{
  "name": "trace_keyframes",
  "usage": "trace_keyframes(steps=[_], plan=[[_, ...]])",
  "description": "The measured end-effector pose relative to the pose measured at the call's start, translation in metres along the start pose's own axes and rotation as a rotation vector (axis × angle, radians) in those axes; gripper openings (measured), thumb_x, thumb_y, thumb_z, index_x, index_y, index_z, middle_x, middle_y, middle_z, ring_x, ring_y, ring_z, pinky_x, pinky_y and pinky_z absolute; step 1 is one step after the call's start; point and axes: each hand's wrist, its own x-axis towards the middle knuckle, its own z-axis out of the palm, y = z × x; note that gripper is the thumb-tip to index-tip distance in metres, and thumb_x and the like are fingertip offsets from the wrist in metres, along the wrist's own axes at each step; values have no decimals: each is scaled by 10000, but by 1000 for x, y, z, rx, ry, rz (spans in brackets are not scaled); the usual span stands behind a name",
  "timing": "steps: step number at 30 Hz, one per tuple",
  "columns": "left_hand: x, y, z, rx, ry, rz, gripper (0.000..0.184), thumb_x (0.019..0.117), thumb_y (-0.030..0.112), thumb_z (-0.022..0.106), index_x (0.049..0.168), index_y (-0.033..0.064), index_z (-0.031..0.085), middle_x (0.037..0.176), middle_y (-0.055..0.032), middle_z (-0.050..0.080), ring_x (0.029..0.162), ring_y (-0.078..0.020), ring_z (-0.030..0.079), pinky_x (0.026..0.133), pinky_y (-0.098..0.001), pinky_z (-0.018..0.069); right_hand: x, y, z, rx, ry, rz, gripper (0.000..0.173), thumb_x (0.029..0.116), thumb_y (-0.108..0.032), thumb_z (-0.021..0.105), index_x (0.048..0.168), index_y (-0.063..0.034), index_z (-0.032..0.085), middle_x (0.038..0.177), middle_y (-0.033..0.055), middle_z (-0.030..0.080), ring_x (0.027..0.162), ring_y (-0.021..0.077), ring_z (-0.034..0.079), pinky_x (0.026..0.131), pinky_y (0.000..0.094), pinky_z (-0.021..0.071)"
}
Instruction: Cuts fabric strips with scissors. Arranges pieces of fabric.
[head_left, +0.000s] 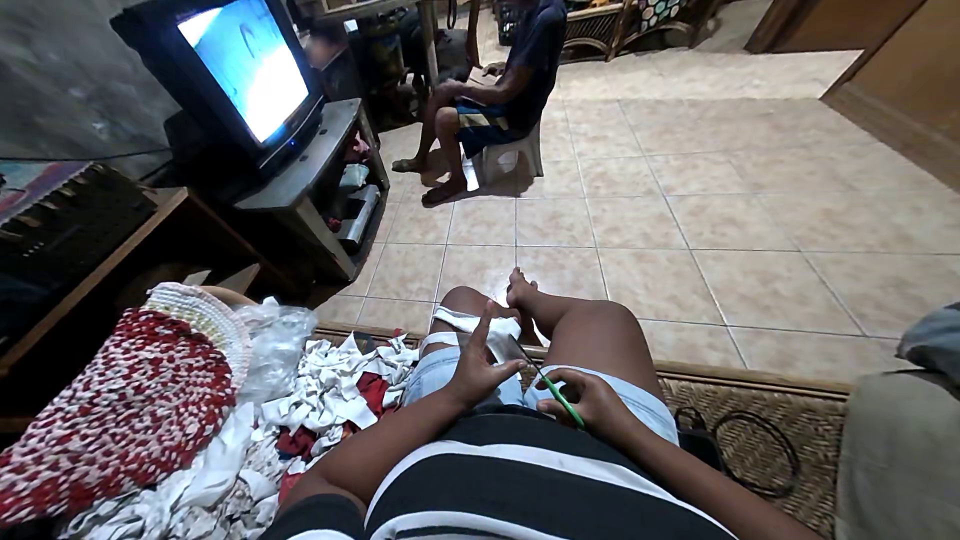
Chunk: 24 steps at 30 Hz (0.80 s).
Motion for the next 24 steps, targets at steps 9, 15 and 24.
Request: trace_keyframes(steps=[9, 15, 24], plan=[[5, 13, -3, -29, 134, -135, 577, 900, -75, 674, 1438, -108, 467, 1393, -179, 593, 1154, -108, 646, 996, -277, 536, 1, 2, -1, -24, -36, -24, 440, 842, -367, 804, 1132, -61, 675, 682, -70, 608, 550, -7, 535, 565, 191, 484], [2, 9, -2, -44, 106, -92, 675, 885, -84, 684, 1490, -107, 387, 1426, -186, 560, 1122, -105, 661, 959, -275, 559, 4, 1, 3, 40, -25, 12, 464, 833, -375, 813, 1149, -75, 654, 709, -79, 629, 564, -4, 571, 572, 184, 515], [0, 2, 1, -54, 103, -65, 872, 845, -97, 718, 1567, -75, 230, 1470, -208, 499, 1125, -132, 662, 964, -292, 566, 7, 3, 5, 75, -31, 15, 482, 827, -400, 812, 1146, -77, 647, 716, -64, 647, 565, 20, 596, 568, 203, 532]])
